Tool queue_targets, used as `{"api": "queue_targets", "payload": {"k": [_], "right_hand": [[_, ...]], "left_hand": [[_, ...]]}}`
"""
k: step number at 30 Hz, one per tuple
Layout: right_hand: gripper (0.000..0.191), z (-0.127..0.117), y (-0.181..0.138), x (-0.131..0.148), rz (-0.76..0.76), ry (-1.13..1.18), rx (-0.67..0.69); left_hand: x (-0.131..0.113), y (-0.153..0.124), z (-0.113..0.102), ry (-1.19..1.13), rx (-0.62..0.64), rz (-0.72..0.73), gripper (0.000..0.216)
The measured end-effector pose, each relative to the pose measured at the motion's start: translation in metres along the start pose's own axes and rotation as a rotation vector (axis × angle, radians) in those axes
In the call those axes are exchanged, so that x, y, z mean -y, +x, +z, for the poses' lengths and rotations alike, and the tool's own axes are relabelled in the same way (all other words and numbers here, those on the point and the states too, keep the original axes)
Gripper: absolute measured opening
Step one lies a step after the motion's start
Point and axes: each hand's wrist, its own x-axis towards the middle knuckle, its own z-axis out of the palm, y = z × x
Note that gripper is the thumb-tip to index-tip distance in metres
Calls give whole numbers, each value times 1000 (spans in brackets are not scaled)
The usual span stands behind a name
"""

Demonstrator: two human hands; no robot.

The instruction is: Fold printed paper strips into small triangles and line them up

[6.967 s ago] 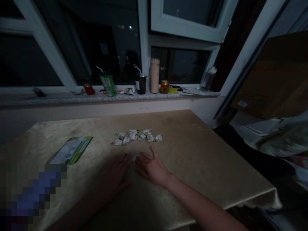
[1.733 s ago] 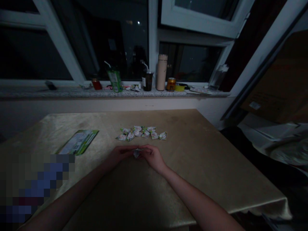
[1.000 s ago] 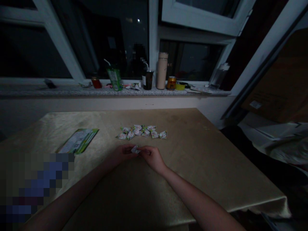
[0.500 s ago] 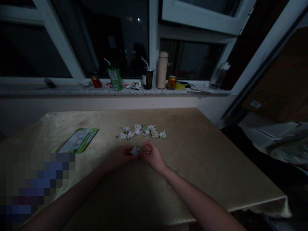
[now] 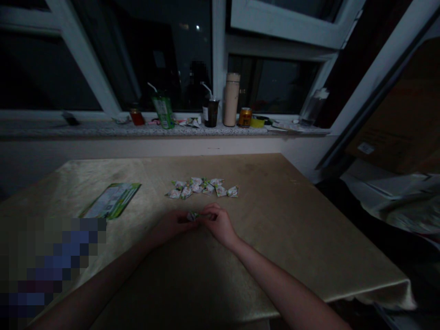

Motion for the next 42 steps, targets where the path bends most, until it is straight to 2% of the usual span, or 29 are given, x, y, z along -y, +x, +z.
{"api": "queue_targets", "payload": {"k": [7, 11, 16, 19, 26, 30, 32, 34, 36, 39, 42], "right_hand": [[11, -4, 1, 3, -44, -144, 83], [24, -4, 0, 5, -66, -231, 192], [29, -6, -2, 10, -289, -531, 324], [32, -8, -2, 12, -327, -568, 389], [32, -7, 2, 6, -226, -570, 336], [27, -7, 0, 3, -186, -686, 318], [26, -7, -1, 4, -182, -762, 313], [25, -7, -2, 5, -194, -843, 313], [25, -8, -3, 6, -211, -928, 312], [26, -10, -2, 6, -221, -1035, 297], [28, -12, -1, 5, -213, -1081, 303]], "left_hand": [[3, -1, -2, 77, 31, -2, 28], [2, -1, -2, 95, 81, -7, 32], [-1, -5, -4, 112, 146, -9, 33], [-2, -6, -4, 118, 166, 5, 32], [-6, -5, 2, 150, 63, 53, 31], [-13, -11, 6, 213, -101, 109, 40], [-19, -18, 11, 284, -212, 131, 44], [-26, -28, 18, 401, -269, 174, 38], [-33, -39, 29, 513, -268, 218, 32], [-39, -53, 48, 854, -196, 295, 39], [-36, -61, 63, 985, -187, 313, 52]]}}
